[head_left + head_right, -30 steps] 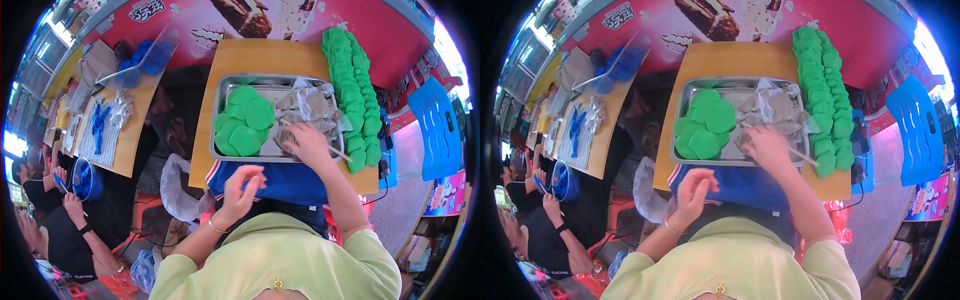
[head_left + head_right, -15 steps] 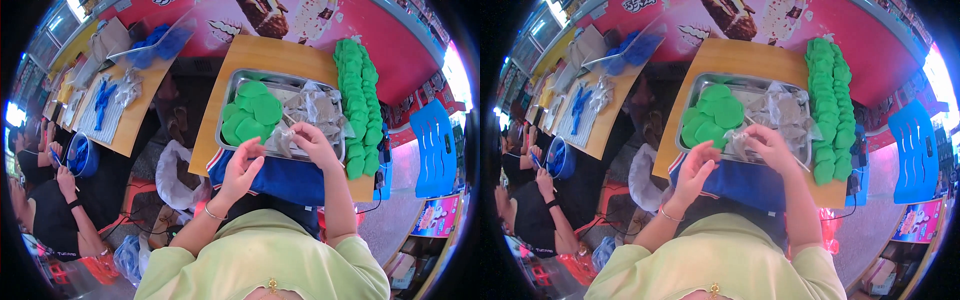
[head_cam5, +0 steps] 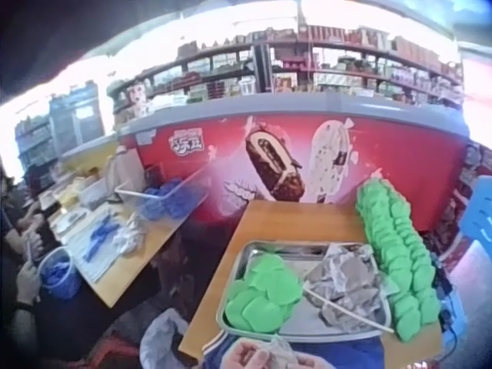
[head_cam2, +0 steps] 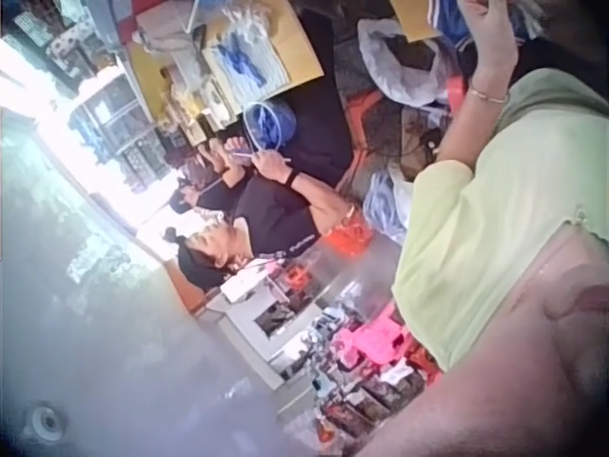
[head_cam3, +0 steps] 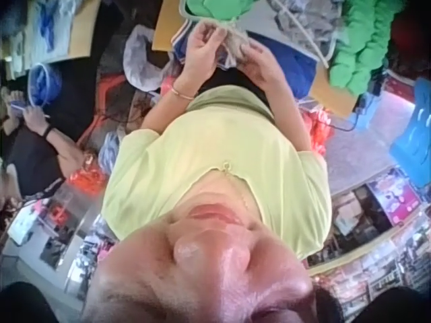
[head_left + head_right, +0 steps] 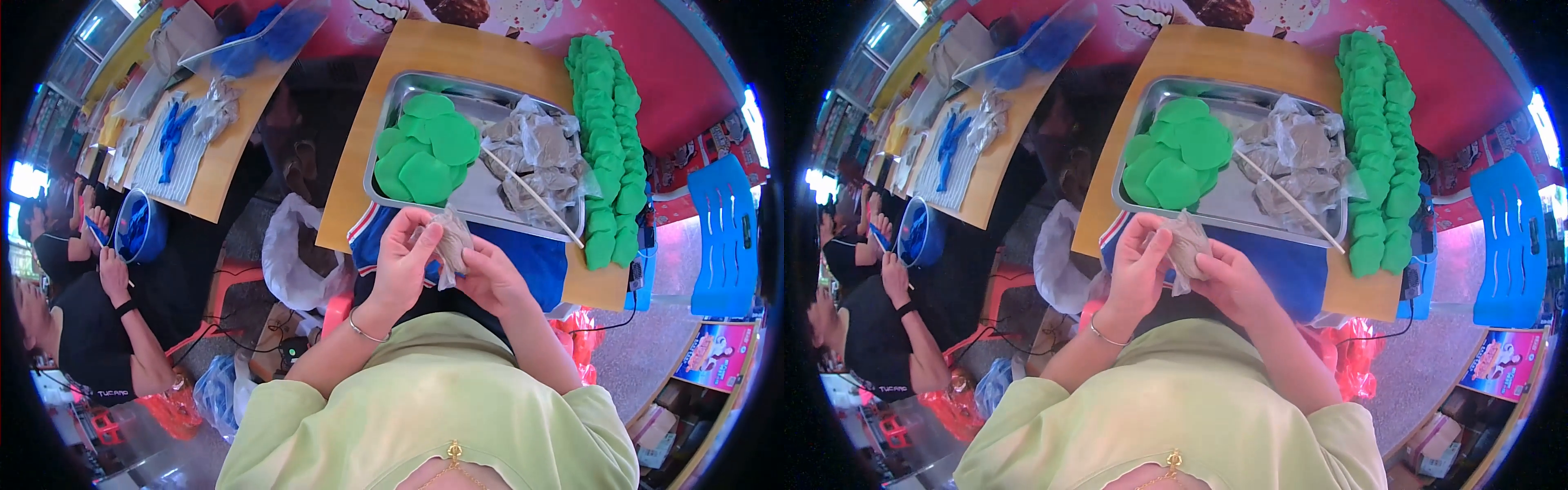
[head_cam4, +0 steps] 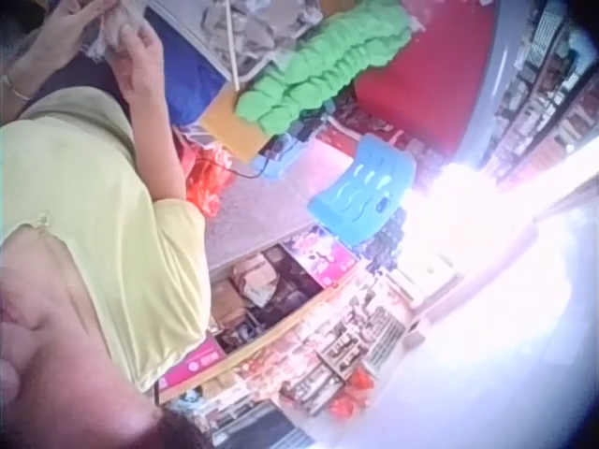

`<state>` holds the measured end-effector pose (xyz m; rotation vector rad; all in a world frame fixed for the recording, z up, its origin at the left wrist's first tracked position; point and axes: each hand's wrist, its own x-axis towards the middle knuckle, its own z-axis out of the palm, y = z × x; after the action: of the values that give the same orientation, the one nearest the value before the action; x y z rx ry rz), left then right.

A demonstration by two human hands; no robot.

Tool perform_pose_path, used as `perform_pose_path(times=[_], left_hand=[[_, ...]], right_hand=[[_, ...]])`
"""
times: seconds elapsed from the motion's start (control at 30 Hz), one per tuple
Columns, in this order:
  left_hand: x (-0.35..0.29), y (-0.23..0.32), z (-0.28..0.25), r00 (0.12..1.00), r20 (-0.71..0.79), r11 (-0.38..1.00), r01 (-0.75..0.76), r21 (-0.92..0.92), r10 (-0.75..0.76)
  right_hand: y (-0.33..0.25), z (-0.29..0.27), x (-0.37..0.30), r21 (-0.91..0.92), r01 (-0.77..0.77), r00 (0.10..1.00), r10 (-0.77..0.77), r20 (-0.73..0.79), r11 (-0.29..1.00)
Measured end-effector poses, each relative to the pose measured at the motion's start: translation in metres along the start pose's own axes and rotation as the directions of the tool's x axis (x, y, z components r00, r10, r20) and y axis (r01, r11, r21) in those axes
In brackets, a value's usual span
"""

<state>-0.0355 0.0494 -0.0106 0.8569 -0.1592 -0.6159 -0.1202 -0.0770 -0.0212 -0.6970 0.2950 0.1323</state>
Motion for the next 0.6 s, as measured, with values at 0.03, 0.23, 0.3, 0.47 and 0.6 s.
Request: perform_pose_path(times=[0.03, 0.23, 0.3, 0.47, 0.6], left_hand=[[-0.001, -0.001, -0.004, 1.0, -0.002, 1.0, 0.002, 0.002, -0.002], [-0.005, -0.004, -0.011, 0.997, 0.041, 0.992, 0.068, 0.107, -0.073], [-0.008, -0.002, -0.006, 0.989, 0.144, 0.969, 0.008, 0.245, -0.044], [-0.007, -0.001, -0.005, 0.991, 0.125, 0.981, 0.017, 0.192, -0.042], [-0.002, -0.005, -0.014, 0.976, 0.201, 0.992, 0.097, -0.077, -0.08]], right_hand=[[0.001, 0.0, -0.001, 0.011, 0.018, 1.0, -0.018, -0.011, 1.0], [-0.013, 0.003, -0.003, -0.366, 0.128, 0.982, -0.17, -0.084, 0.922], [-0.013, 0.002, 0.0, -0.569, 0.162, 0.971, -0.234, -0.055, 0.807], [-0.046, 0.018, -0.006, -0.783, 0.253, 0.918, -0.396, 0.009, 0.568], [-0.069, 0.017, -0.014, -0.509, 0.533, 0.837, -0.509, 0.201, 0.676]])
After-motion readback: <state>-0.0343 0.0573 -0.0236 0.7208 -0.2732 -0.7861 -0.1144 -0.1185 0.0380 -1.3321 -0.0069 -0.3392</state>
